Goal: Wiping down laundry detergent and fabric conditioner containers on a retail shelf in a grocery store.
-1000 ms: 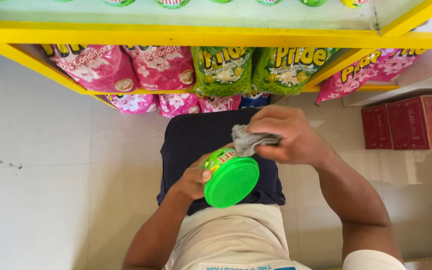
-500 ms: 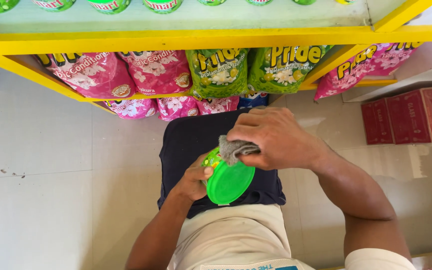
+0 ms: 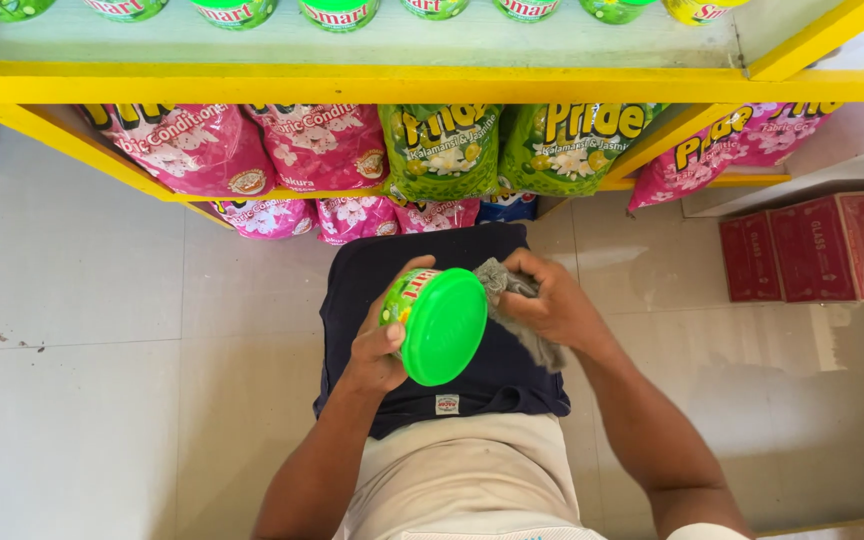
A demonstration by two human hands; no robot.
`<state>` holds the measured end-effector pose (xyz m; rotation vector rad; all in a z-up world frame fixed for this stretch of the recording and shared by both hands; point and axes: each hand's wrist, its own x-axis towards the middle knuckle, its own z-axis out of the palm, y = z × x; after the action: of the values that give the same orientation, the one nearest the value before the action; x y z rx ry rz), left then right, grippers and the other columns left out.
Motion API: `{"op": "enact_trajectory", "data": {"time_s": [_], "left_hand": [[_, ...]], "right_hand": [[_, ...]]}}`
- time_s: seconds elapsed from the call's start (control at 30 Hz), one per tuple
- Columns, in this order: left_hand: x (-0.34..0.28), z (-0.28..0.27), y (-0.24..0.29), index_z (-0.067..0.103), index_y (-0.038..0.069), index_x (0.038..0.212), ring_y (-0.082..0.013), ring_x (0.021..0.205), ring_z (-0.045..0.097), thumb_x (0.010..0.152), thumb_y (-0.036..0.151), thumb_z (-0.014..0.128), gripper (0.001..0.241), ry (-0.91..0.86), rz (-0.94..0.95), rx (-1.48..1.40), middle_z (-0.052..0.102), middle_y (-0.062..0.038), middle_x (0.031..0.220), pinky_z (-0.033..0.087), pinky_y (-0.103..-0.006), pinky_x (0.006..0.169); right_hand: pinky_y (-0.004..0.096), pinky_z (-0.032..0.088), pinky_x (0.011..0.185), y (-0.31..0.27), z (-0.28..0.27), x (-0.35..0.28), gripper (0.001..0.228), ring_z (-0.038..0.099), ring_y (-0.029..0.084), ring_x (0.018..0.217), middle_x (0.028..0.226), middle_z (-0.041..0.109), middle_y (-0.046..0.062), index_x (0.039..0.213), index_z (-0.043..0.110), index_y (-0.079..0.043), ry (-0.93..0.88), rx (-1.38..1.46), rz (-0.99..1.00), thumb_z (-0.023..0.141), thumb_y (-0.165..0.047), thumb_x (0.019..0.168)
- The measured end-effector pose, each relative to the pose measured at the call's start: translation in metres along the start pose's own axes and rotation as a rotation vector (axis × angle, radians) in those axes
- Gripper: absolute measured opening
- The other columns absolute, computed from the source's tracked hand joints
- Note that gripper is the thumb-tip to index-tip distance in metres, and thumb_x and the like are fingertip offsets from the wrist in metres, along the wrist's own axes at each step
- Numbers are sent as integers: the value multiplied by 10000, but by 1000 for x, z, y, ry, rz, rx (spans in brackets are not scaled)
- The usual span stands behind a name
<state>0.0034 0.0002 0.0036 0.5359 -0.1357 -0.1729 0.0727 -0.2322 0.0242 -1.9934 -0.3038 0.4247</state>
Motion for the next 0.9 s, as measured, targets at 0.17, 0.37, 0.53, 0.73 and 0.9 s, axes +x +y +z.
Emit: {"op": "enact_trajectory", "data": {"time_s": [0.17,0.37,0.53,0.73,0.9], "left_hand": [[4,-5,8,314,-9,1528,-276,1057,673,710,283,766,979,-41,15,62,589,-219,1221,605,-418,917],[-11,-5,-7,322,-44,1527,-295,1048,685,671,255,748,1002,-51,-92,3,612,-230,1201,594,-436,913],[-24,-1,-28,411,-59,1479,-330,1033,701,675,191,734,902,-41,-234,-129,655,-264,1177,591,-446,917],[-13,-1,-14,346,-65,1519,-330,1045,702,697,269,759,980,-57,-268,-253,652,-259,1180,590,-459,933],[-11,-1,-7,355,-53,1520,-329,1021,710,697,272,772,978,-79,-308,-211,653,-250,1141,609,-460,909]], "right_hand": [[284,390,501,35,25,-7,161,485,107,605,632,552,17,919,733,-81,117,307,22,805,-92,776],[311,443,547,-13,1,2,266,557,148,648,762,665,100,926,748,-69,170,123,-215,869,-50,691],[436,529,627,-62,-26,7,210,695,347,718,863,728,140,954,738,-67,-63,-115,-573,847,-92,776],[390,471,591,-48,-48,2,243,603,233,672,827,674,144,949,696,-35,-77,8,-534,858,-98,779],[398,476,583,-54,-37,-3,231,628,272,660,837,690,148,958,703,-47,-106,27,-513,841,-94,778]]}}
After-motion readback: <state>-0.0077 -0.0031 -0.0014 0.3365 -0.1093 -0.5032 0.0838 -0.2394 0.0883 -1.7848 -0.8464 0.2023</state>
